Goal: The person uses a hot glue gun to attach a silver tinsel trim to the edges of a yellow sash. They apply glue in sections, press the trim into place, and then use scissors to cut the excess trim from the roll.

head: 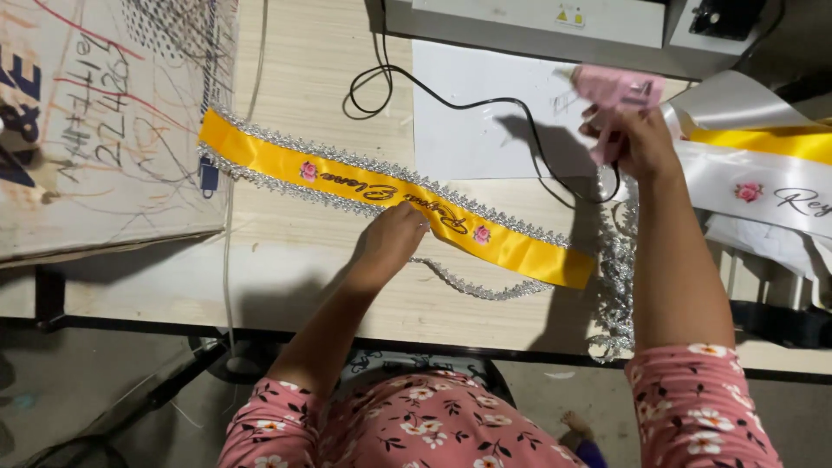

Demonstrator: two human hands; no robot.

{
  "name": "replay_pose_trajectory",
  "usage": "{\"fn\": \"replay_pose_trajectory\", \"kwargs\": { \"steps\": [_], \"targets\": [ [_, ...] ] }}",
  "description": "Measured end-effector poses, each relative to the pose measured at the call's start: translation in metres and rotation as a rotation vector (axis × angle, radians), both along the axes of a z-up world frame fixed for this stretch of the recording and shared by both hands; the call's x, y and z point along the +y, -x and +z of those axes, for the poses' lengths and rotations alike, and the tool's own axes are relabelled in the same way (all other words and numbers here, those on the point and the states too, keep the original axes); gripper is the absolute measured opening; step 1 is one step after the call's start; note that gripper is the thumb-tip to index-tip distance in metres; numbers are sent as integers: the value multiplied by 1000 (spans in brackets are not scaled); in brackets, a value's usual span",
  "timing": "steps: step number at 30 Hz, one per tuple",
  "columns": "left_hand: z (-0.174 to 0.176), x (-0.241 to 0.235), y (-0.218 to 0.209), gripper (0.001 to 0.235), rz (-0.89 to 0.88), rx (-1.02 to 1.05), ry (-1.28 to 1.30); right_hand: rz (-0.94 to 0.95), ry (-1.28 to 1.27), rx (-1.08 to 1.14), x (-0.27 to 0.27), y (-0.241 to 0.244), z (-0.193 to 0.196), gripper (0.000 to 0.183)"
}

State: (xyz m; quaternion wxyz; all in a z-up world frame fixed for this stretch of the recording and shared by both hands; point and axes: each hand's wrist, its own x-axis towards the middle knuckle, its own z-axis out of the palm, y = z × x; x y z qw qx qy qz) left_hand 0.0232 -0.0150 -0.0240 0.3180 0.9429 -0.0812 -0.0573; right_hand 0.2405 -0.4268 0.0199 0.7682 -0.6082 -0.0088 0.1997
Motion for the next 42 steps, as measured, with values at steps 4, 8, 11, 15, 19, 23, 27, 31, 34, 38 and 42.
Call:
{"fn": "replay_pose_trajectory", "kwargs": {
  "steps": [4, 8, 11, 15, 19, 23, 27, 31, 34, 38, 42],
  "targets": [
    [34, -3, -2, 16, -99, -227, -65, 20, 118, 15, -12, -1, -10, 46],
    [12, -7, 1, 9, -160, -377, -117, -230, 414, -471, -46, -20, -1, 25],
    [5, -12, -4, 12, -154, -336, -89, -336, 171, -542, -78, -39, 13, 23],
    [3, -17, -9, 11, -138, -70, -164, -450, -6, -563, -102, -53, 18, 46],
    [15, -12, -14, 21, -132, 1, -119, -456, 14, -528, -78, -43, 26, 47],
    [51, -11, -27, 38, -132, -146, -115, -360, -79, -483, -40, -17, 31, 46],
    [18, -44, -64, 43, -217, -279, -162, -310, 27, -447, -27, 0, 9, 51],
    [-16, -114, -112, 60, -344, -196, -238, -295, -56, -435, -39, -4, 14, 52],
    [-23, -167, -129, 76, -359, -76, -280, -340, -30, -431, -41, -12, 43, 52],
    [-44, -201, -128, 86, -227, -62, -351, -293, -98, -521, -38, -24, 108, 48],
    [-39, -200, -125, 86, -150, -152, -385, -263, -191, -517, -76, -44, 141, 41]
  ]
}}
